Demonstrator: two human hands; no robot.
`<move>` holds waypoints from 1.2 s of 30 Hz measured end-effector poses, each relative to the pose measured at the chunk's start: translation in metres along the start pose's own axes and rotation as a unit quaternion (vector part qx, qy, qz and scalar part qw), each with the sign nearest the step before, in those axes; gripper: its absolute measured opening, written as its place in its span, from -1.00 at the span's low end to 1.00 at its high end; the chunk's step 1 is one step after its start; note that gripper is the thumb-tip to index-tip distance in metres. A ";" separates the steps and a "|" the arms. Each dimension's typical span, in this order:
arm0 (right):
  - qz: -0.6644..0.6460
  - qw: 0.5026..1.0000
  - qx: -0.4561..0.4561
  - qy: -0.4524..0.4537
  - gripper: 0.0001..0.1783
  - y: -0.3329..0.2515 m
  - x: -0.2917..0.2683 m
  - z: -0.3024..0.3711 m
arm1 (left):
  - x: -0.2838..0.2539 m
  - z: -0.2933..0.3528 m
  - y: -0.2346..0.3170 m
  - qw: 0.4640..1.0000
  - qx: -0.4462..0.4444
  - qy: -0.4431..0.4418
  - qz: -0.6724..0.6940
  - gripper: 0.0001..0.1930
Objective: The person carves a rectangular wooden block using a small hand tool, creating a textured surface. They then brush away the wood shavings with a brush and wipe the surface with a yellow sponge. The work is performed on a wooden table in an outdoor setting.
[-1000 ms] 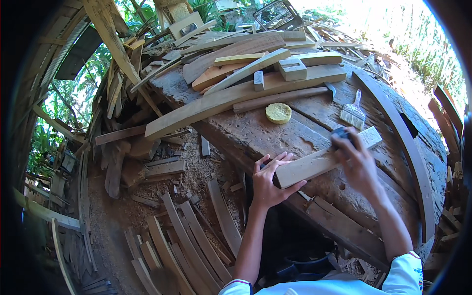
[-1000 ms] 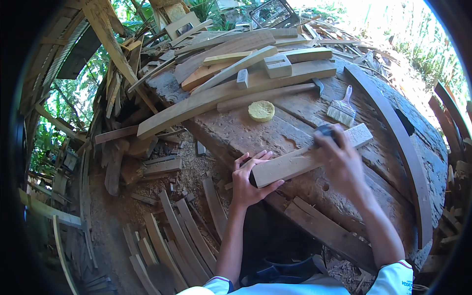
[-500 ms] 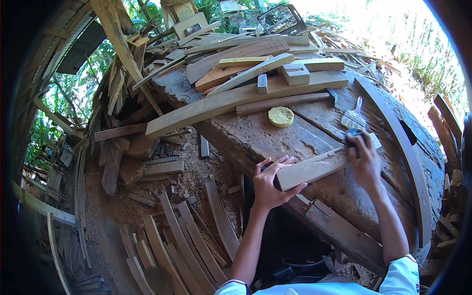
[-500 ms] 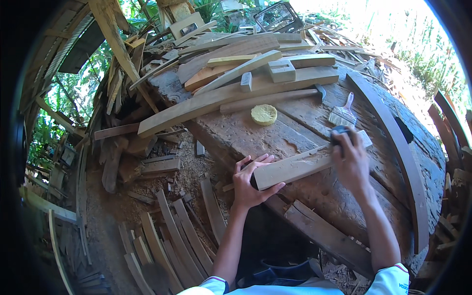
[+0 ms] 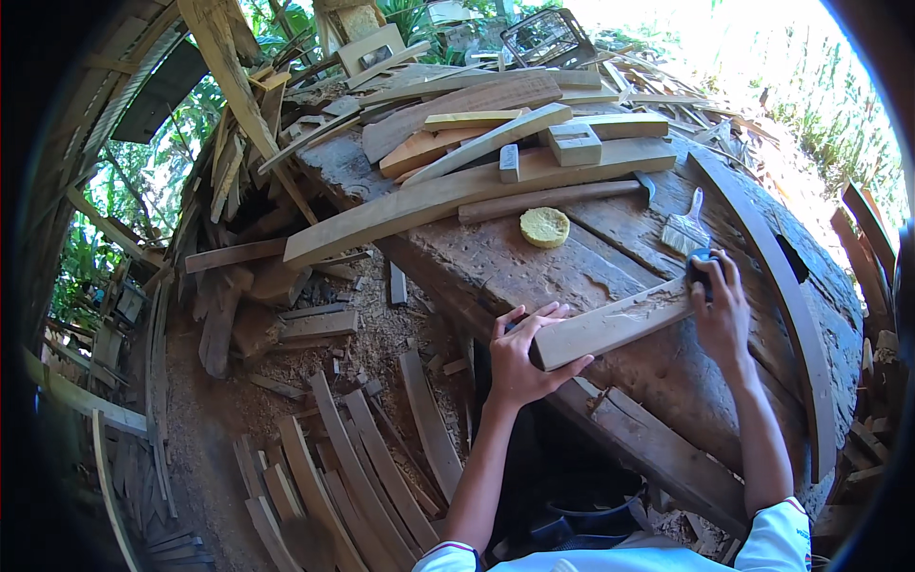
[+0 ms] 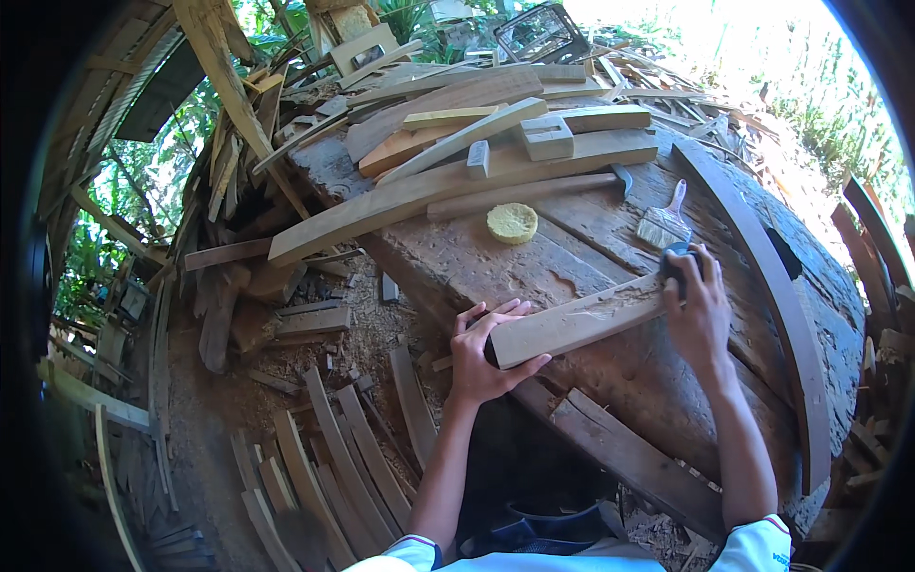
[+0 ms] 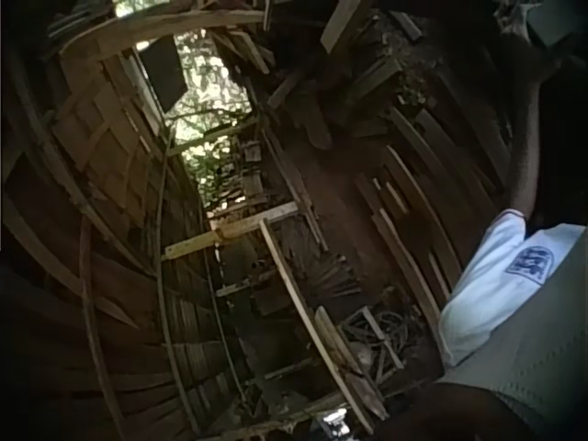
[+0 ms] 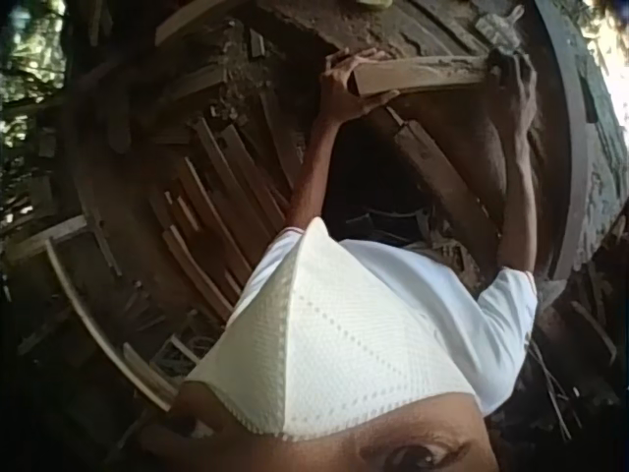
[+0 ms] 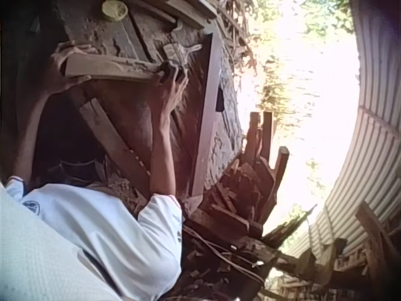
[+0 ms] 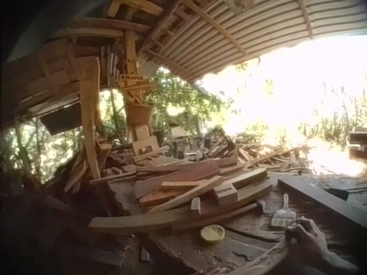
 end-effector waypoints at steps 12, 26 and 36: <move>-0.214 0.966 -0.095 -0.106 -0.49 -0.052 -0.003 0.013 | -0.002 0.004 -0.003 1.000 -0.007 -0.006 0.003 -0.43; -0.252 0.921 -0.193 -0.225 -0.47 -0.108 -0.020 0.027 | -0.001 0.005 -0.004 1.000 -0.008 -0.001 0.008 -0.42; -0.048 0.998 -0.001 -0.030 -0.63 -0.003 -0.003 0.011 | 0.002 0.004 -0.003 1.000 -0.010 0.004 0.015 -0.43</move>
Point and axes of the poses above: each hand's wrist, its own z-axis away from the middle knuckle, its own x-axis out of the palm, y = z × x, the point moved 7 cm from there along -z, towards the middle knuckle, and after that the axes turned 13 degrees about y, right-handed, at the moved point
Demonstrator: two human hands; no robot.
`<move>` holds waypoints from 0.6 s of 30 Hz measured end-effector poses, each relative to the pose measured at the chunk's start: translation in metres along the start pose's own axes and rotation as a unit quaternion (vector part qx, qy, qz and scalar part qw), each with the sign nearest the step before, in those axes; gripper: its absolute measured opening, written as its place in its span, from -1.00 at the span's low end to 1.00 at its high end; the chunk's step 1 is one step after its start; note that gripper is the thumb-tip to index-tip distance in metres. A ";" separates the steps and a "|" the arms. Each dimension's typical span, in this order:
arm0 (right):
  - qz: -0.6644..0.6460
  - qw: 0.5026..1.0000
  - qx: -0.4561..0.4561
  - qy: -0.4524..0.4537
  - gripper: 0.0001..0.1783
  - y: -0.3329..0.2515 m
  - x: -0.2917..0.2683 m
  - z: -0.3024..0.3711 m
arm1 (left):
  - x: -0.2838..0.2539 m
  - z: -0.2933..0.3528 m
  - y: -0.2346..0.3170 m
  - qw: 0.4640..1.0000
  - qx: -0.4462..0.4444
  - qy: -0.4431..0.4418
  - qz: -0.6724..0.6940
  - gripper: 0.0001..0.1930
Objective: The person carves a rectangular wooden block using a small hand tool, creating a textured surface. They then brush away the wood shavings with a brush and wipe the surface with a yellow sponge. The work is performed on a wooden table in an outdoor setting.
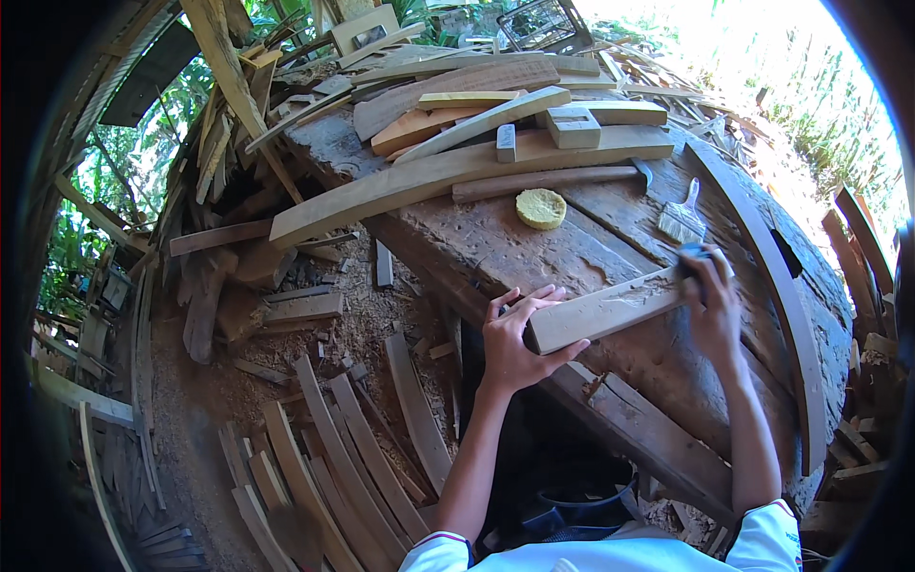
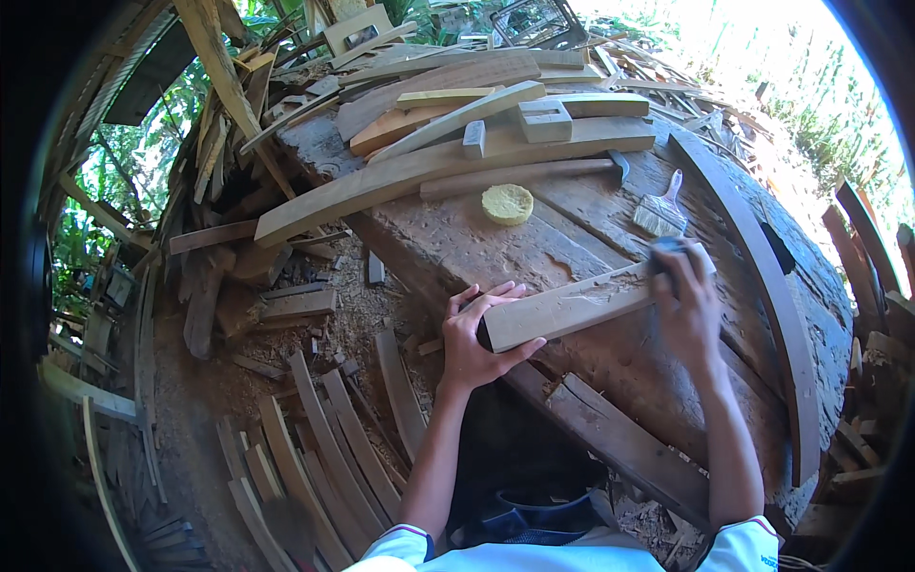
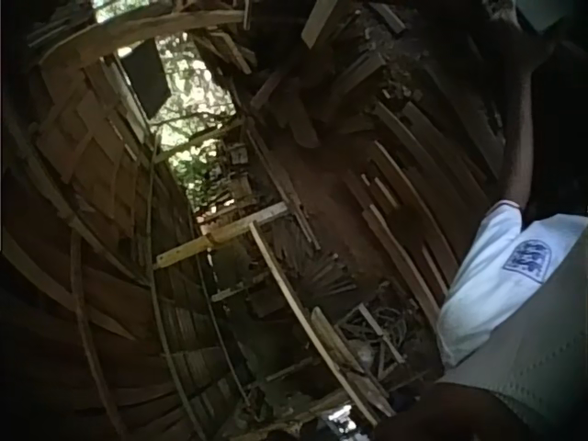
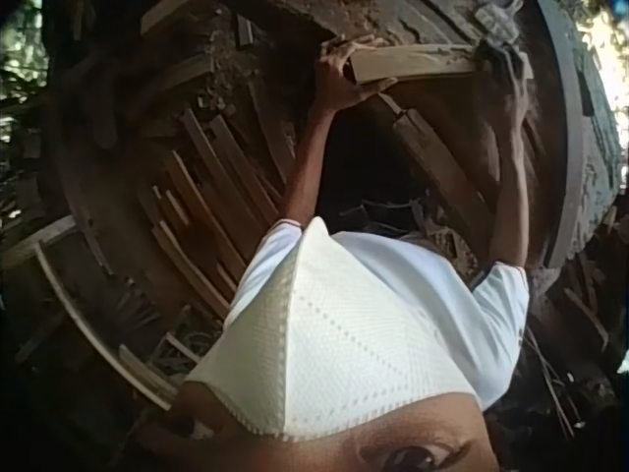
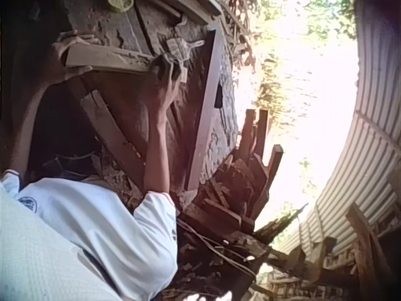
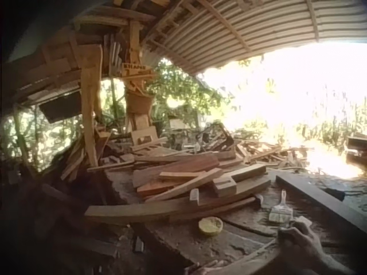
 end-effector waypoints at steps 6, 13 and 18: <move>-0.154 0.956 -0.166 -0.186 -0.51 -0.104 0.003 0.015 | 0.000 0.002 -0.005 1.000 -0.009 -0.007 0.005 -0.43; 0.049 0.996 0.060 -0.038 -0.56 0.022 -0.001 -0.012 | -0.003 -0.002 0.003 1.000 0.016 0.009 -0.015 -0.41; -0.091 0.980 -0.090 -0.152 -0.49 -0.089 0.011 0.015 | 0.001 0.002 -0.001 1.000 -0.005 -0.007 0.001 -0.41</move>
Point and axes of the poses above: each hand's wrist, its own z-axis away from the middle knuckle, its own x-axis out of the palm, y = z × x, the point moved 7 cm from there along -z, towards the middle knuckle, and after that the axes turned 13 degrees about y, right-handed, at the moved point
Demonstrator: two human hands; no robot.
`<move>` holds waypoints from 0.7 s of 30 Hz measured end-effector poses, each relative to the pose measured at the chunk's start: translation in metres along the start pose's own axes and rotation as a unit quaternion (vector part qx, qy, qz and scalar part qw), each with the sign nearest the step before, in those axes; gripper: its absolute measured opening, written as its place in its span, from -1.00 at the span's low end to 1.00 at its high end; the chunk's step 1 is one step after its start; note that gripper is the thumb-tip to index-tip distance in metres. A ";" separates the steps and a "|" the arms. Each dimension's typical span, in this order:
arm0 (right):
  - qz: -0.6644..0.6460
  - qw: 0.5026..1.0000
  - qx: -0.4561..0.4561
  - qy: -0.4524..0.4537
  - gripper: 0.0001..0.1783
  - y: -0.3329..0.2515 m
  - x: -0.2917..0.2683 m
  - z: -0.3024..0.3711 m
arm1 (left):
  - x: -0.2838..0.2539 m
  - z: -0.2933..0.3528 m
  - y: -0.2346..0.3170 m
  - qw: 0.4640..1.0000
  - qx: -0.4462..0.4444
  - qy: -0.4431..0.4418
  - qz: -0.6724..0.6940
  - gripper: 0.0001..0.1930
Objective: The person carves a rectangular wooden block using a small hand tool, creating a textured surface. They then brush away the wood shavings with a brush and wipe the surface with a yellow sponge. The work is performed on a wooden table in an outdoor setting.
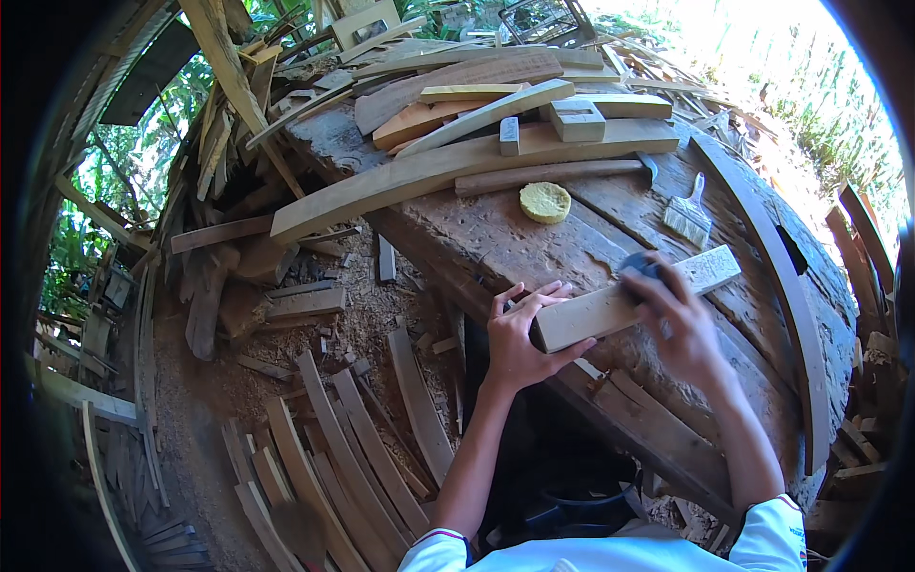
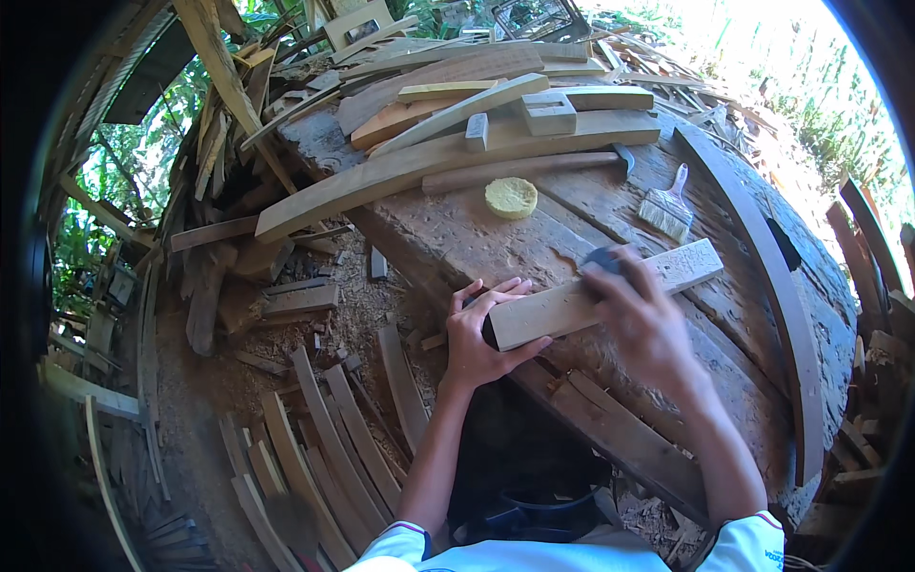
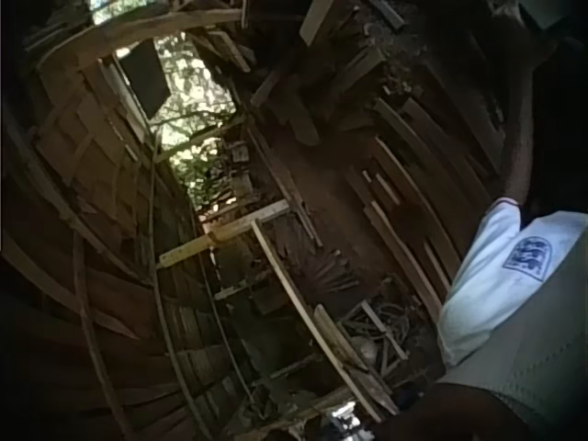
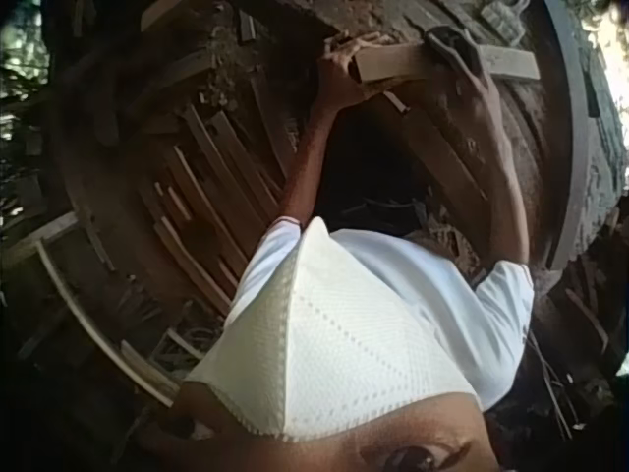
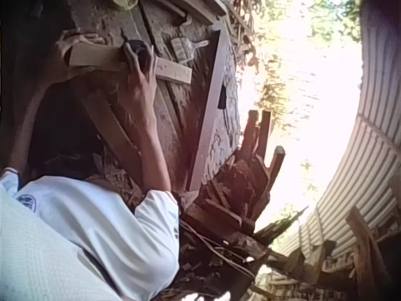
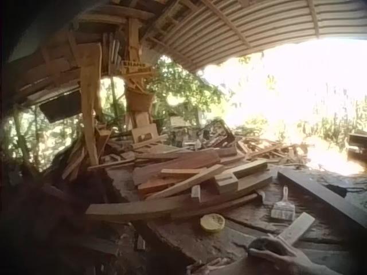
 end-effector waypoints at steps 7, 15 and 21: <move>-0.053 0.997 -0.042 -0.024 -0.51 -0.003 0.001 -0.005 | -0.001 -0.001 0.001 1.000 0.004 -0.007 0.001 -0.42; -0.022 0.995 0.045 0.084 -0.54 0.030 0.005 -0.006 | -0.002 -0.001 0.003 1.000 0.019 0.008 -0.010 -0.41; -0.103 0.990 -0.087 -0.042 -0.52 -0.041 0.009 -0.006 | -0.001 -0.002 0.000 1.000 0.016 0.010 -0.011 -0.41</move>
Point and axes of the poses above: each hand's wrist, its own z-axis away from the middle knuckle, its own x-axis out of the palm, y = z × x, the point moved 7 cm from there along -z, towards the middle knuckle, and after that the axes turned 13 degrees about y, right-handed, at the moved point
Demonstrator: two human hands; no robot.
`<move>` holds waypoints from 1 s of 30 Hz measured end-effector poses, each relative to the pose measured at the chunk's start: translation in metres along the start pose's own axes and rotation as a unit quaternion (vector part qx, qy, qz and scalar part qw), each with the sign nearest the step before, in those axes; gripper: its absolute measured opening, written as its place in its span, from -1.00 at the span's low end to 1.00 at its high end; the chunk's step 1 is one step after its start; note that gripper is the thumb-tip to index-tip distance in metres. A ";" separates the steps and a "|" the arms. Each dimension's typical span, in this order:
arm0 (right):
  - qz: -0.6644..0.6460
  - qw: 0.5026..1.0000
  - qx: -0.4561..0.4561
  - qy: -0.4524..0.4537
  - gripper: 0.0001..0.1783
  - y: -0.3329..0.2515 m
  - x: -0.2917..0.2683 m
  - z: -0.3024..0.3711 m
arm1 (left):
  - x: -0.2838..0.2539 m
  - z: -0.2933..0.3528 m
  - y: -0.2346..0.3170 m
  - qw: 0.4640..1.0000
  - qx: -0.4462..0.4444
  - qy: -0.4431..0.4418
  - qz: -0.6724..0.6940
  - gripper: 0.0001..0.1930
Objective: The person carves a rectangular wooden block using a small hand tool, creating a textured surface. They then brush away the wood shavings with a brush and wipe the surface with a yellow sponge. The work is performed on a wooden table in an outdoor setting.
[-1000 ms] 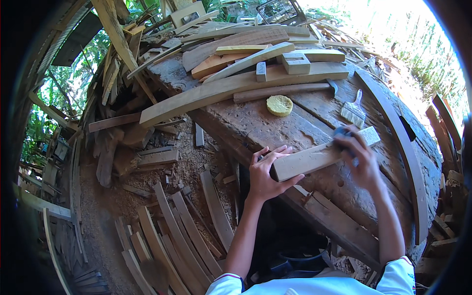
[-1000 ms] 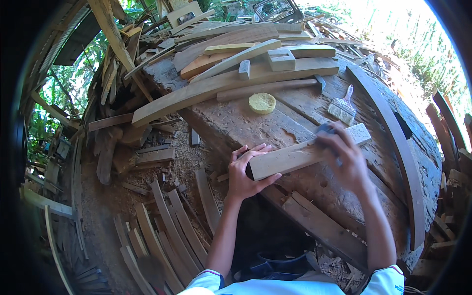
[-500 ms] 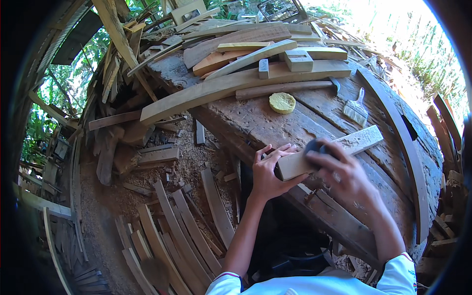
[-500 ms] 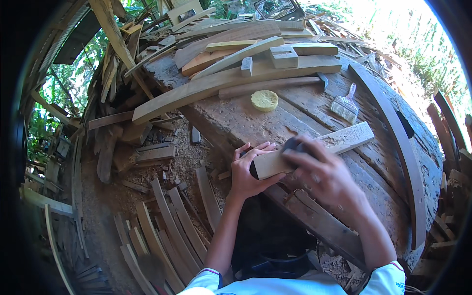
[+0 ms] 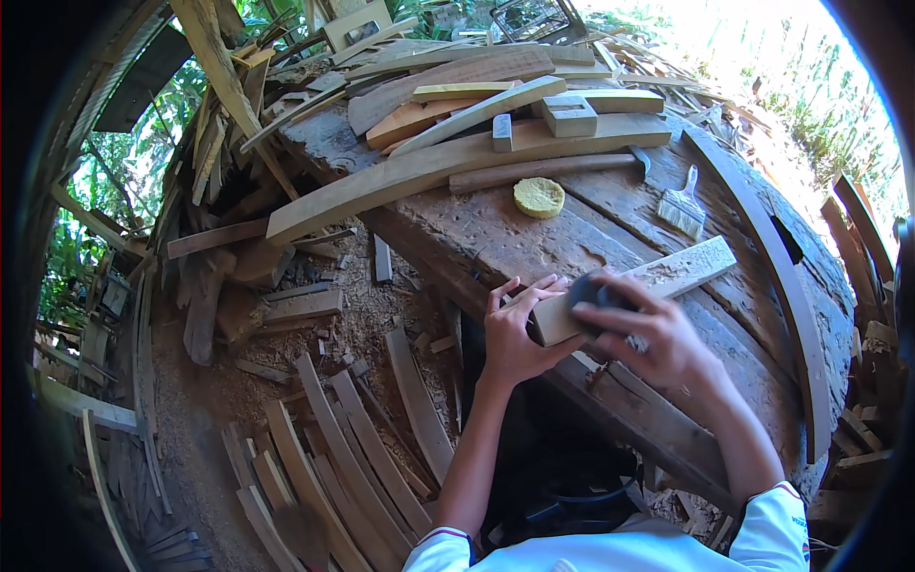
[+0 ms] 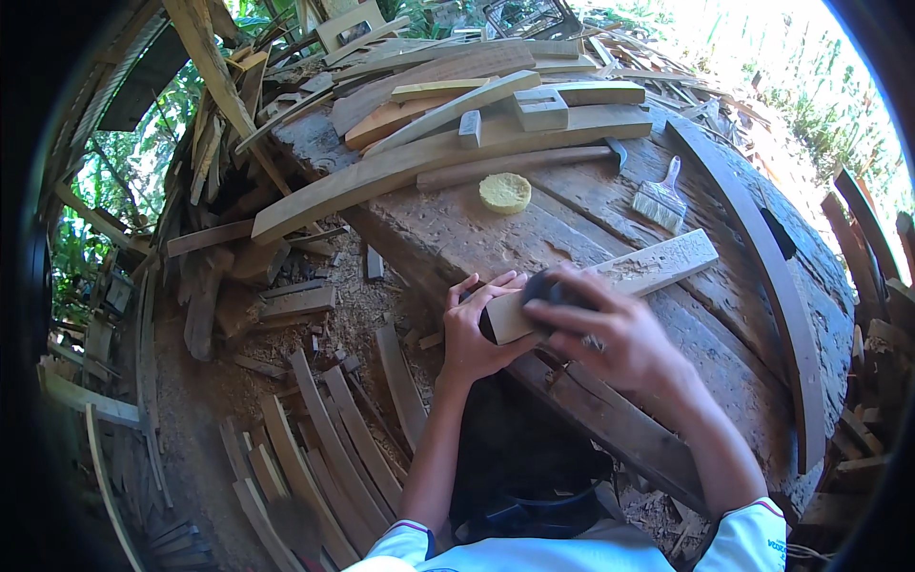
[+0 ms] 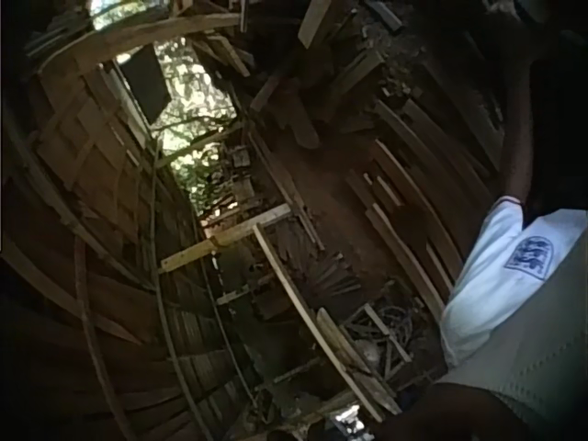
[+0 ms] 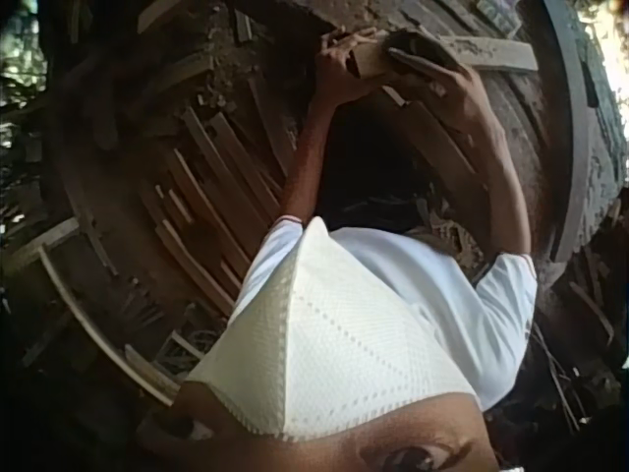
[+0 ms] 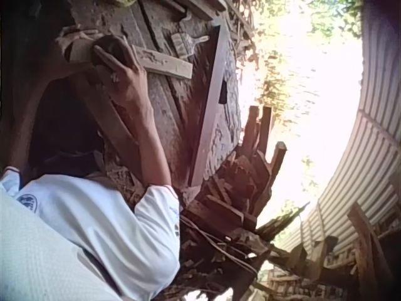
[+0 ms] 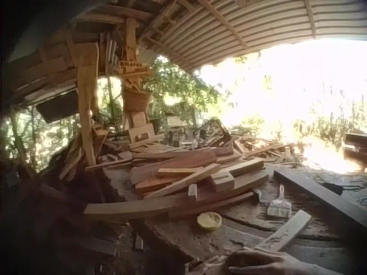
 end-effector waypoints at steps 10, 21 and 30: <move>0.126 0.966 0.190 0.120 -0.53 0.088 -0.038 0.022 | -0.002 0.002 0.002 1.000 -0.005 -0.016 -0.009 -0.42; 0.184 0.962 0.131 0.155 -0.59 0.108 -0.063 0.023 | -0.002 0.001 0.002 1.000 -0.003 -0.018 -0.004 -0.43; 0.038 0.999 -0.026 -0.007 -0.49 -0.005 0.001 0.010 | 0.003 0.000 0.000 1.000 -0.004 -0.025 0.011 -0.41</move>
Point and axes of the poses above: each hand's wrist, its own z-axis away from the middle knuckle, its own x-axis out of the palm, y = z × x, the point moved 7 cm from there along -z, towards the middle knuckle, and after that the axes turned 13 degrees about y, right-handed, at the moved point
